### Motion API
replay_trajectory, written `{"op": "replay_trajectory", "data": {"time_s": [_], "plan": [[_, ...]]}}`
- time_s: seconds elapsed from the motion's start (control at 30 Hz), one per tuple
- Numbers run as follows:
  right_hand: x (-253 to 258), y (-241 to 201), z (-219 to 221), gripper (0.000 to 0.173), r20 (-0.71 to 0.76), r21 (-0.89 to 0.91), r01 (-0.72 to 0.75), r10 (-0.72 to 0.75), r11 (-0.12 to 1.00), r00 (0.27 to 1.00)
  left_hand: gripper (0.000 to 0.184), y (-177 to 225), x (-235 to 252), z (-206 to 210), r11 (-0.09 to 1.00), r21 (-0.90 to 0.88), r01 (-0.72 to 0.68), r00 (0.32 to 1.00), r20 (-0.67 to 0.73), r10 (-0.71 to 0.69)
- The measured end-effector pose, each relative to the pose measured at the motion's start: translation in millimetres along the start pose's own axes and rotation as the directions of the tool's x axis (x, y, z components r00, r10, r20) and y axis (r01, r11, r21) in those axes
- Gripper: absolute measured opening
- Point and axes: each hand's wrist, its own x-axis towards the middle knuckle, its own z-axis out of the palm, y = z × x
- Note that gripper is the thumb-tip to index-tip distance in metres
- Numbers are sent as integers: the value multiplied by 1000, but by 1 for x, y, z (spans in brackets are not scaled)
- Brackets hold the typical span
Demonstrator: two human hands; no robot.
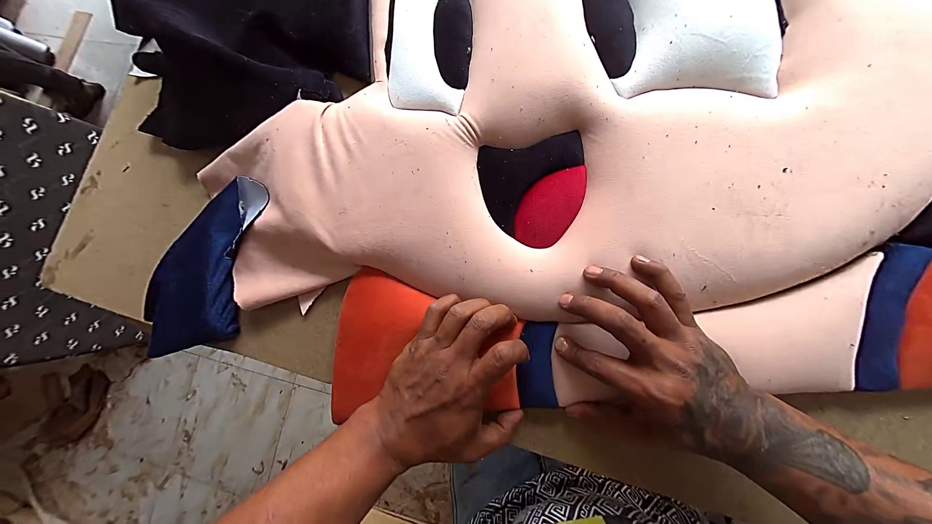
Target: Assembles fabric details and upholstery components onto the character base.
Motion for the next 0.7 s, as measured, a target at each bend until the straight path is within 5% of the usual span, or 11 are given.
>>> {"op": "replay_trajectory", "data": {"time_s": [0.7], "plan": [[0, 0, -3, 53, -23, -45, 51, -52, 998, 998, 52, 4, 4, -6, 994, 54, -100, 995, -14, 101]]}}
